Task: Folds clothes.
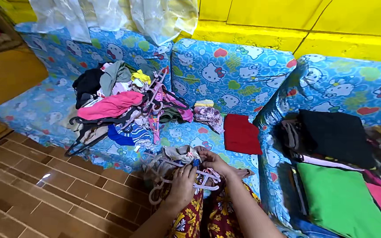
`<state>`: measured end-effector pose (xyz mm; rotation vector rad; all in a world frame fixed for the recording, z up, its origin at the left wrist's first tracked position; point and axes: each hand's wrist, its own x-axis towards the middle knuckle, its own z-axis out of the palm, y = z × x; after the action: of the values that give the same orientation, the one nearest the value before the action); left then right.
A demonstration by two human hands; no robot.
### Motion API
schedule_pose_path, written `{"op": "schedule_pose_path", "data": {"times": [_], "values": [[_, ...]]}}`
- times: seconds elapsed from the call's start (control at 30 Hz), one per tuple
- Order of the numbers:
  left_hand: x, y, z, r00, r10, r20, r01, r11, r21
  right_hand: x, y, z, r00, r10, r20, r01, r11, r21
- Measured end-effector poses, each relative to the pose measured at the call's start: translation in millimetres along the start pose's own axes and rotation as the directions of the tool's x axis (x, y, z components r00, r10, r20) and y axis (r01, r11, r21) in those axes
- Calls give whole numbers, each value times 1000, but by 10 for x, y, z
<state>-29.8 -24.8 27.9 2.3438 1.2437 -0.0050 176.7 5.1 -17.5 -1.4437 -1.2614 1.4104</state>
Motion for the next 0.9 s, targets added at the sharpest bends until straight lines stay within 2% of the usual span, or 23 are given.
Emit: {"op": "schedule_pose_path", "data": {"times": [0.07,0.13,0.2,0.23,0.3,0.37,0.4,0.47,0.53,0.6,0.63,0.67,0.73,0.77,0.9], "values": [[40,-42,18,1000,-1,16,1,1000,6,30,212,36,999,-51,-6,51,998,47],[79,-92,124,988,78,-132,-76,997,18,49,374,156,987,-136,-86,141,988,60],[134,-132,237,918,179,-353,-172,984,53,35,410,286,951,-248,-184,263,963,56],[155,-123,219,888,204,-412,-200,978,52,29,421,328,921,-321,-220,335,942,27],[156,-62,34,878,224,-423,-234,972,28,-20,344,395,863,-421,-278,405,907,-116],[158,-20,-189,866,287,-410,-303,953,29,-122,109,499,850,-393,-351,299,908,-293],[164,-9,-285,853,329,-406,-343,938,38,-161,-2,567,841,-370,-395,249,913,-324],[196,-9,-421,831,410,-376,-412,908,81,-212,-168,674,826,-338,-452,206,926,-317],[204,18,-496,852,434,-293,-419,900,117,-309,-419,735,835,-264,-482,129,947,-295],[198,61,-487,846,449,-288,-415,893,172,-456,-940,753,869,-63,-490,-64,969,-238],[198,75,-464,822,468,-324,-418,883,214,-473,-1043,718,884,-25,-466,-94,969,-229],[200,86,-450,795,487,-362,-423,872,247,-435,-918,648,893,-79,-443,-46,963,-265],[226,98,-457,729,533,-430,-439,845,305,-287,-446,535,841,-307,-446,130,915,-383],[239,106,-485,708,552,-441,-447,833,325,-286,-375,512,822,-356,-445,163,895,-415],[236,182,-614,705,586,-400,-464,807,365,-405,-452,484,812,-361,-458,138,882,-451]]}}
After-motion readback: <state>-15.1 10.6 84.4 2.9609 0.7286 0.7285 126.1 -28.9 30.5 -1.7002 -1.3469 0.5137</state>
